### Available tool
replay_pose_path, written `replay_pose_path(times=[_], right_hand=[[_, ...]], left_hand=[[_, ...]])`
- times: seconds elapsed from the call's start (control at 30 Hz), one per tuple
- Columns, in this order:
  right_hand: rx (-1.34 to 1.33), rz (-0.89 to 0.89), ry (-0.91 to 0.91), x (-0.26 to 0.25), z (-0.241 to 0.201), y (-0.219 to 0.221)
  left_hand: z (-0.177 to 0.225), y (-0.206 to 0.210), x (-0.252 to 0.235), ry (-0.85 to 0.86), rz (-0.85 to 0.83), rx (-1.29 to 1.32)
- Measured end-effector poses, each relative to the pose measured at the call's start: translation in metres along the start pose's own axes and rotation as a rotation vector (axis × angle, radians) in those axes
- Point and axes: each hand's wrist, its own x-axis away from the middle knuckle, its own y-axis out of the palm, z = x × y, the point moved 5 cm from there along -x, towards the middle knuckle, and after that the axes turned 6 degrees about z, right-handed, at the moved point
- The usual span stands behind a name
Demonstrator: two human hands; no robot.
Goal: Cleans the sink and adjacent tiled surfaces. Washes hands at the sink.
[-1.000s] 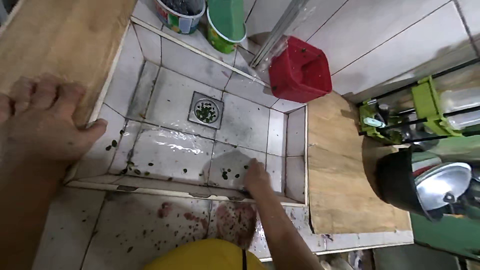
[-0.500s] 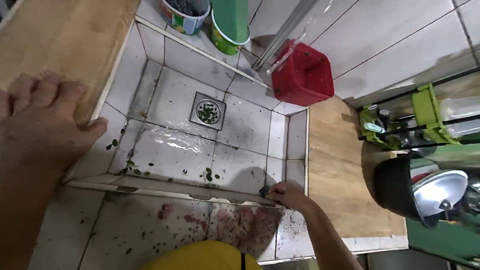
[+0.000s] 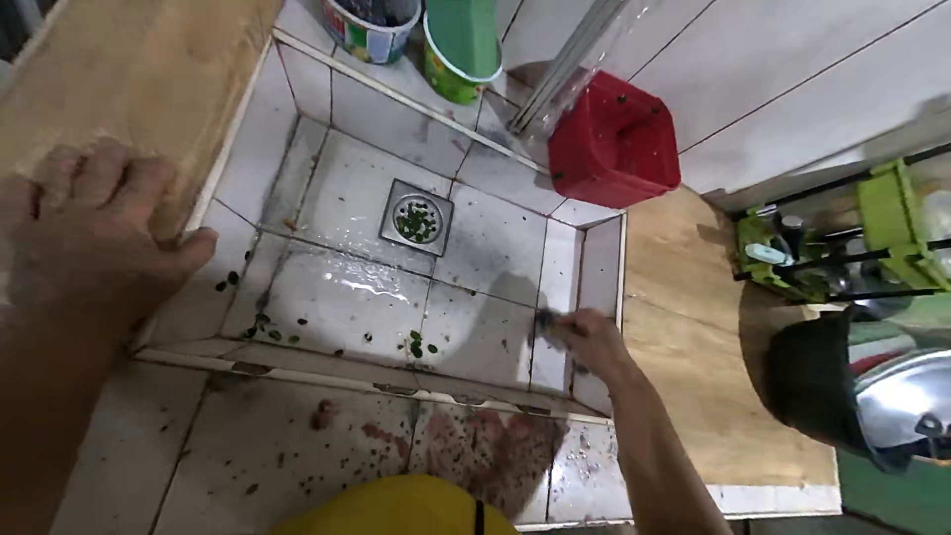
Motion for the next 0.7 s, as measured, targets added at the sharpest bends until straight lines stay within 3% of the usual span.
replay_pose_path(times=[0.1, 0.17, 0.27, 0.4, 0.47, 0.57, 0.63, 0.7], right_hand=[[0.015, -0.271, -0.015, 0.050, 0.008, 0.030], [-0.028, -0.159, -0.016, 0.051, 0.002, 0.033], [-0.040, 0.048, 0.000, 0.011, -0.013, 0.026], [0.022, -0.013, 0.037, -0.044, -0.025, 0.013], [-0.046, 0.092, 0.040, -0.034, -0.014, 0.008], [-0.235, 0.381, 0.197, 0.000, 0.017, 0.001], [-0.220, 0.367, 0.265, 0.015, 0.024, 0.017], [-0.079, 0.279, 0.261, 0.011, -0.001, 0.041]], left_hand=[[-0.005, 0.005, 0.000, -0.004, 0.017, 0.005], [-0.010, 0.009, -0.002, 0.003, 0.030, 0.013], [-0.007, 0.009, 0.000, -0.008, 0.008, 0.050], [-0.007, 0.007, 0.000, -0.018, 0.019, 0.008], [-0.002, 0.003, -0.001, -0.019, 0.008, 0.005], [0.007, -0.004, 0.002, -0.011, 0.019, 0.019], [0.011, -0.008, 0.001, -0.020, -0.003, -0.003], [0.011, -0.007, -0.001, -0.035, -0.016, 0.008]])
